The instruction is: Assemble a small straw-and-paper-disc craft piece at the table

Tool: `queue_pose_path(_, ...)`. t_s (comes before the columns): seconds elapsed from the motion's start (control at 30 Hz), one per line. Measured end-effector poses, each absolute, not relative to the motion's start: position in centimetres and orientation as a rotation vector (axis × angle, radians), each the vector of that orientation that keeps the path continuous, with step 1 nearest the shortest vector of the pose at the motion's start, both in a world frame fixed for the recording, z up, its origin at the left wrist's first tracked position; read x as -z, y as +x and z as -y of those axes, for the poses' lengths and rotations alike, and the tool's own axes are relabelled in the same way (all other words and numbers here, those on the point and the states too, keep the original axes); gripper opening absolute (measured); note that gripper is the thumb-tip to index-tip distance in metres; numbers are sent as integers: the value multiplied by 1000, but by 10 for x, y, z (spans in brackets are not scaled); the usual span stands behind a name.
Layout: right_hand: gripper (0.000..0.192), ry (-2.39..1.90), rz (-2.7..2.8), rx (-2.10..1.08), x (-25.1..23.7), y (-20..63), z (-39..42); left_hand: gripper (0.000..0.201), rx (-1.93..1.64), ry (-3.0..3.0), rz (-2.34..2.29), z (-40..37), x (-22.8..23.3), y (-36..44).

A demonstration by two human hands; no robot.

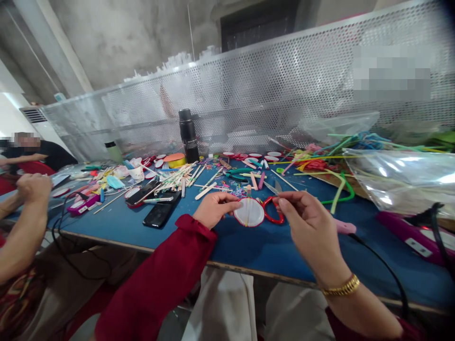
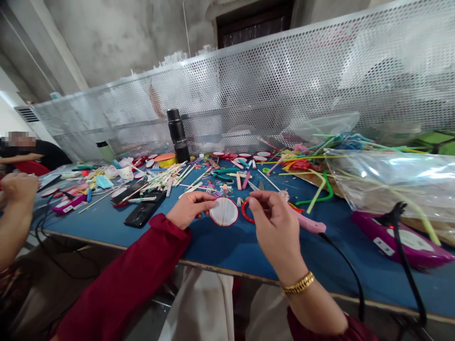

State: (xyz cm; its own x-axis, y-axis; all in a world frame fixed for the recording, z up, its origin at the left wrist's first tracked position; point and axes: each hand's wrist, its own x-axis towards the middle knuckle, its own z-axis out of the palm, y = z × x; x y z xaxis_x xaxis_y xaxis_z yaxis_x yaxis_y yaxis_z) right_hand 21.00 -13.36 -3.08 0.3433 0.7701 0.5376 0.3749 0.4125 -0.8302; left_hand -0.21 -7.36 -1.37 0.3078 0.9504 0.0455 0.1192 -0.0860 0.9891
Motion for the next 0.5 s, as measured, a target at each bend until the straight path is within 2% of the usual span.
queue_pose_path(0.2,19,-1253,1397,-84,49,212,179,44,-1014,1390,-1058,71,11,-4)
queue_pose_path(0.5,12,-1193,1675,71,70,222,209,41,-1010,1374,-1089,58,0,-5)
